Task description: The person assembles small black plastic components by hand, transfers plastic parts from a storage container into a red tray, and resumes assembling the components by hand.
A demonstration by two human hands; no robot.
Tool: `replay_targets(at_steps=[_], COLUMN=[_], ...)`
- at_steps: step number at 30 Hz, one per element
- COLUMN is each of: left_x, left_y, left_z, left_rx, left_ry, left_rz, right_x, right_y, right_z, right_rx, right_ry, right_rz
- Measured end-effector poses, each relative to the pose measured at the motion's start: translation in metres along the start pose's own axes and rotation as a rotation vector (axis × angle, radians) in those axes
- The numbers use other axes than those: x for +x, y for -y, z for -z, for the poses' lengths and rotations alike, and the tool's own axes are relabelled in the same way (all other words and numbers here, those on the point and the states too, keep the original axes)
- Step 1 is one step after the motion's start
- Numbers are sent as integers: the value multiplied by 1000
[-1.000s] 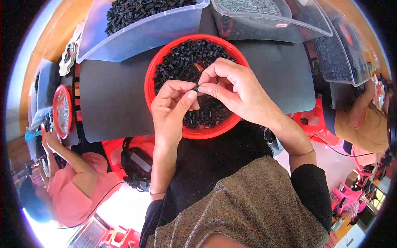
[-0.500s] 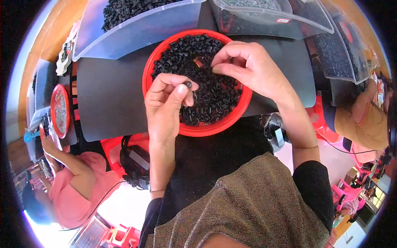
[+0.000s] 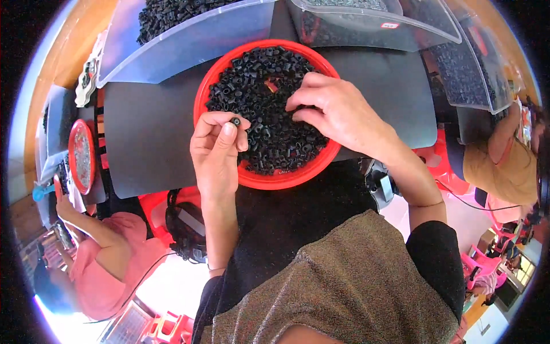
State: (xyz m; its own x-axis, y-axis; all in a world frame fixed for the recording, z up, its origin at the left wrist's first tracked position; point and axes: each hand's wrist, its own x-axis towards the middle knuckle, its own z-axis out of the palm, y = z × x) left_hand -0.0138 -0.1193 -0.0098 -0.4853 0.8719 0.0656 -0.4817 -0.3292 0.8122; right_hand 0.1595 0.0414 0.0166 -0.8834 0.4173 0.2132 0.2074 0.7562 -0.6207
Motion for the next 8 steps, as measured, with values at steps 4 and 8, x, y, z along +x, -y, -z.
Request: replay_targets(at_steps=[4,8], left_x=[-1,-2], left_y=[-1,-2], left_z=[-1,-1], left_rx=[49,71], left_ry=[16,11], left_rz=[12,16], right_x=[5,8], right_y=[4,5], right_z=[-7,-10], right_rx=[-118,-175], right_ry=[67,100], right_rz=[0,-9])
